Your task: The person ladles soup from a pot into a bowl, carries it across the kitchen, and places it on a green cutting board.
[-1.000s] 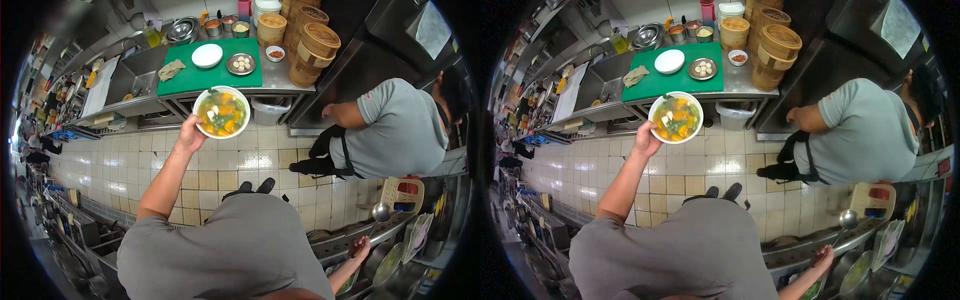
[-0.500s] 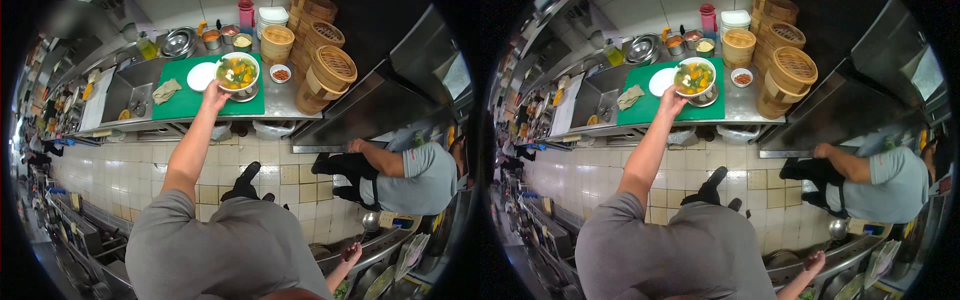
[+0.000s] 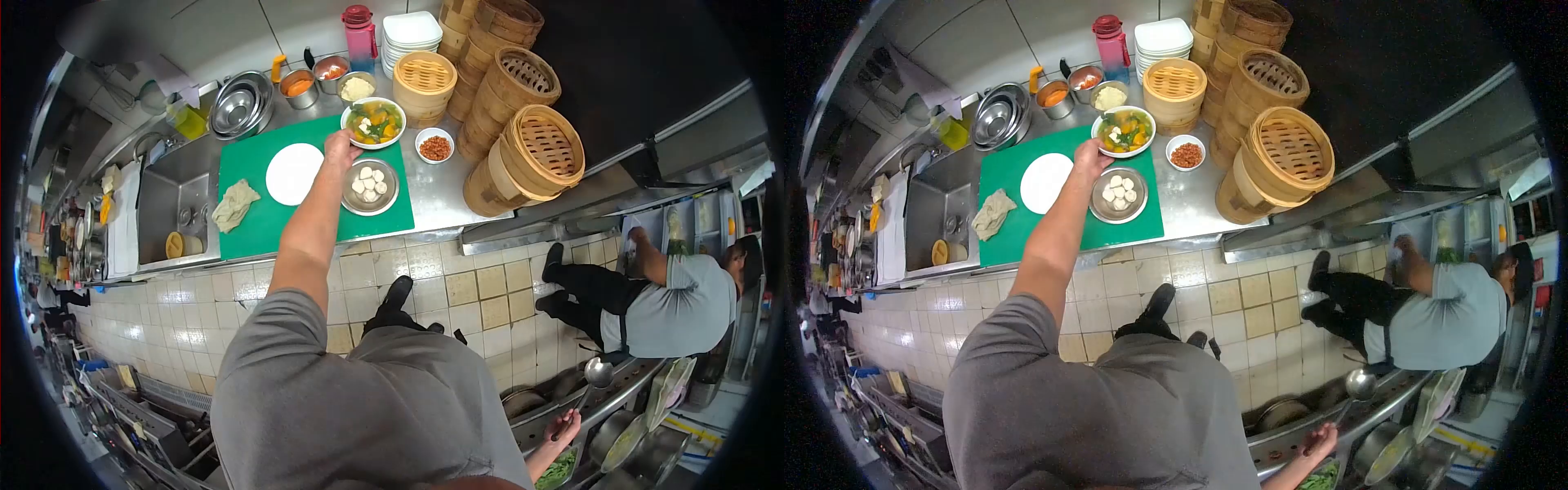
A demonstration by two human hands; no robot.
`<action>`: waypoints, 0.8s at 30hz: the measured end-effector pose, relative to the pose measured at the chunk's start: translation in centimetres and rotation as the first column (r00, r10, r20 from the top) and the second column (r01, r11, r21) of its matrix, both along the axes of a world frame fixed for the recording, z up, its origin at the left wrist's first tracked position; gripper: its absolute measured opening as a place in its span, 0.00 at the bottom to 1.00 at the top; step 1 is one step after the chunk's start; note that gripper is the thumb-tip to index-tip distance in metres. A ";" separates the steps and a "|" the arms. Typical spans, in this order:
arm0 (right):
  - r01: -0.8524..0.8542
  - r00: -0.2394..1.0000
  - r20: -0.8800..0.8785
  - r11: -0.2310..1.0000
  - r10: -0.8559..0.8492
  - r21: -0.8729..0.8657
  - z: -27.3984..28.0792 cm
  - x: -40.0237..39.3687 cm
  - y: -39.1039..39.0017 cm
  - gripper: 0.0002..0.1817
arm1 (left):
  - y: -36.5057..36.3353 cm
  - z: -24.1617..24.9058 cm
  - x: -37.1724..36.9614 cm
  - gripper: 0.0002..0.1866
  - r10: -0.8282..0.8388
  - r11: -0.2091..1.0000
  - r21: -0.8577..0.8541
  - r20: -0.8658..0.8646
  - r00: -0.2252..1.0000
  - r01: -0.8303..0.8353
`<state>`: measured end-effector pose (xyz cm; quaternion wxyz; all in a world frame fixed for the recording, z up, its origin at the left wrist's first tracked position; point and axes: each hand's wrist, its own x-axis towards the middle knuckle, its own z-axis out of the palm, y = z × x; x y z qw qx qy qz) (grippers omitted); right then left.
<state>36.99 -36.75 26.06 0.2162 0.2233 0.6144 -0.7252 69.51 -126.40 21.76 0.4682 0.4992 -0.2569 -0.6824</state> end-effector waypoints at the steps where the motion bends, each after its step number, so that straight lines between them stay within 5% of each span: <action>1: 0.033 0.999 -0.014 0.999 -0.033 -0.012 -0.3 0.0 0.3 0.10 | -0.1 0.0 0.0 0.23 -0.002 1.000 0.012 0.026 1.000 0.002; 6: 0.121 0.993 -0.011 0.992 -0.121 -0.022 0.1 0.9 -0.9 0.10 | -1.0 0.2 1.5 0.40 -0.036 0.999 0.023 0.302 0.953 0.031; 7: 0.125 0.992 0.001 0.992 -0.125 0.002 0.7 1.1 -1.5 0.10 | 1.1 1.9 1.6 0.47 0.103 0.993 -0.098 0.451 0.887 -0.065; 9: 0.129 0.991 0.023 0.990 -0.130 0.052 1.6 1.2 -2.5 0.09 | 6.5 6.8 4.5 0.45 0.169 0.930 -0.356 0.634 0.754 0.090; 10: 0.133 0.991 0.003 0.988 -0.134 0.072 0.6 1.0 -1.8 0.09 | 7.8 7.1 7.6 0.43 0.285 0.892 -0.423 0.801 0.527 0.160; 12: 0.125 0.992 -0.027 0.985 -0.122 0.117 -2.5 0.2 0.1 0.10 | 10.2 5.2 12.8 0.38 0.625 0.778 -0.625 0.781 0.025 0.070; 13: 0.156 0.988 -0.026 0.980 -0.154 0.119 -2.2 0.5 -0.5 0.10 | 10.1 1.8 16.7 0.38 0.686 0.728 -0.674 0.717 -0.123 0.126; 15: 0.236 0.972 -0.031 0.964 -0.234 0.124 -0.8 1.3 -3.1 0.11 | 11.4 2.8 17.3 0.37 0.365 0.928 -0.282 0.817 0.446 -0.243; 16: 0.278 0.960 -0.043 0.951 -0.275 0.134 -0.8 0.7 -3.9 0.11 | 12.4 3.0 17.5 0.36 0.216 0.954 0.011 0.668 0.712 -0.299; 17: 0.336 0.942 -0.059 0.930 -0.331 0.146 -0.5 0.4 -4.5 0.12 | 12.8 0.1 19.3 0.35 0.245 0.966 -0.032 0.432 0.868 -0.257; 18: 0.202 0.977 -0.094 0.969 -0.191 0.142 0.8 0.8 -5.3 0.13 | 11.8 -4.4 21.8 0.34 0.200 0.979 -0.080 0.152 0.968 -0.189; 19: 0.110 0.994 -0.035 0.989 -0.107 0.094 -0.6 -0.3 -4.5 0.14 | 11.3 -5.8 23.0 0.32 0.103 0.959 -0.275 0.117 0.988 -0.067; 20: 0.066 0.998 0.004 0.996 -0.067 0.056 -1.1 -1.7 -2.0 0.15 | 10.7 -6.2 24.3 0.32 0.055 0.976 -0.217 0.126 0.991 -0.026; 23: 0.189 0.979 -0.023 0.951 -0.200 -0.245 -3.0 -3.9 3.0 0.06 | 13.5 -1.7 25.9 0.31 -0.085 0.979 -0.156 0.270 0.959 0.130; 24: 0.239 0.967 -0.017 0.921 -0.256 -0.307 -1.5 -4.3 3.2 0.04 | 11.9 -2.0 28.3 0.30 -0.142 0.975 -0.159 0.105 0.984 0.157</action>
